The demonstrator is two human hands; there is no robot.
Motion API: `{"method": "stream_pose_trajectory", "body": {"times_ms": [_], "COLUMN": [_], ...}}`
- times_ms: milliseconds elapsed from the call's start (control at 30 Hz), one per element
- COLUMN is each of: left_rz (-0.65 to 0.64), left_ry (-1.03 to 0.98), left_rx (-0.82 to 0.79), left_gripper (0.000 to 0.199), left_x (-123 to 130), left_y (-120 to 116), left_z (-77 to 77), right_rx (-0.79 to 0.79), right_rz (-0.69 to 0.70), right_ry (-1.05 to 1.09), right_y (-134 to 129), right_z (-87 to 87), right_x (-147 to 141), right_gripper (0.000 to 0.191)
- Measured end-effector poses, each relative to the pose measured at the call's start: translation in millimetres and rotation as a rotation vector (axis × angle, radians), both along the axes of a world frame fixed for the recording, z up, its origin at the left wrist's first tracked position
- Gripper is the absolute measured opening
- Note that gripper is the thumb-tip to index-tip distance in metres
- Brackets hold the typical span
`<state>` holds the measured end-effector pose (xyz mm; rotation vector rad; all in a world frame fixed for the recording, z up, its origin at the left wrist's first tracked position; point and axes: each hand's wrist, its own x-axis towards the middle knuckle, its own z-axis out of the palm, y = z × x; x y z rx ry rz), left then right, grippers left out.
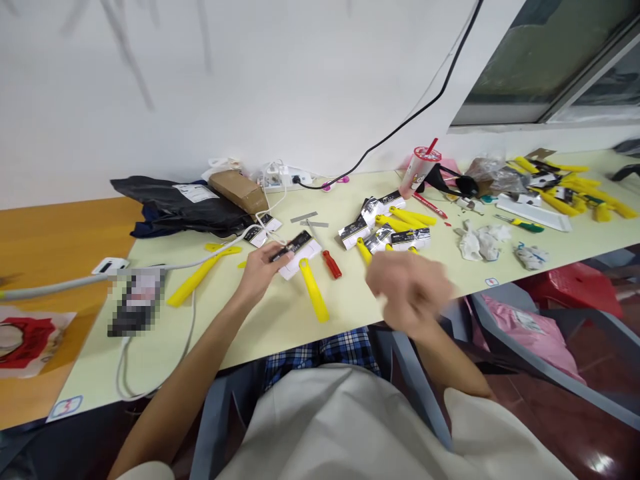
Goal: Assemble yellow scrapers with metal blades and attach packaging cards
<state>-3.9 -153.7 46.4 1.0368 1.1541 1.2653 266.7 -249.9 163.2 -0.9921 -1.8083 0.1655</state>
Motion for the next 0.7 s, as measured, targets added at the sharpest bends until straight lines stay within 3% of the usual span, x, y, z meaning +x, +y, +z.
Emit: {"method": "stream_pose_trajectory", "body": {"times_ms": [67, 133, 200, 267, 333, 433, 600, 700], "left_rz": [0.062, 0.082, 0.077, 0.052, -0.003, -0.127, -0.112, -0.153], "left_ry": [-0.111, -0.199, -0.244, -0.258, -0.265, -0.275, -0.31, -0.246], "left_rx": [0.007, 0.029, 0.06, 0.079, 0.075, -0.004, -0.15, -0.17], "left_gripper": [0.059, 0.06, 0.057, 0.055, 0.055, 0.054, 0.049, 0.05], "left_x": [-6, -8, -3, 12, 34, 67, 100, 107], "left_y": [13, 26, 38, 47, 56, 68, 74, 66], "left_z": [15.7, 30.9, 42.2, 46.9, 44.6, 33.2, 9.5, -7.3], "right_rx": [-0.092, -0.181, -0.289, -0.347, -0.361, -0.32, -0.268, -0.284], "right_rz": [-0.07, -0.053, -0.042, -0.029, 0.021, 0.019, -0.185, -0.183], "right_ry": [-0.048, -0.273, -0.474, -0.55, -0.55, -0.508, -0.627, -0.751], "right_y": [39, 65, 70, 61, 48, 42, 61, 68], "right_z": [-51.8, -99.8, -136.9, -159.4, -168.5, -167.1, -159.6, -157.3], "right_x": [1, -2, -8, -15, -19, -9, 49, 83], "right_gripper": [0.036, 0.036, 0.047, 0.06, 0.069, 0.076, 0.051, 0.049]}}
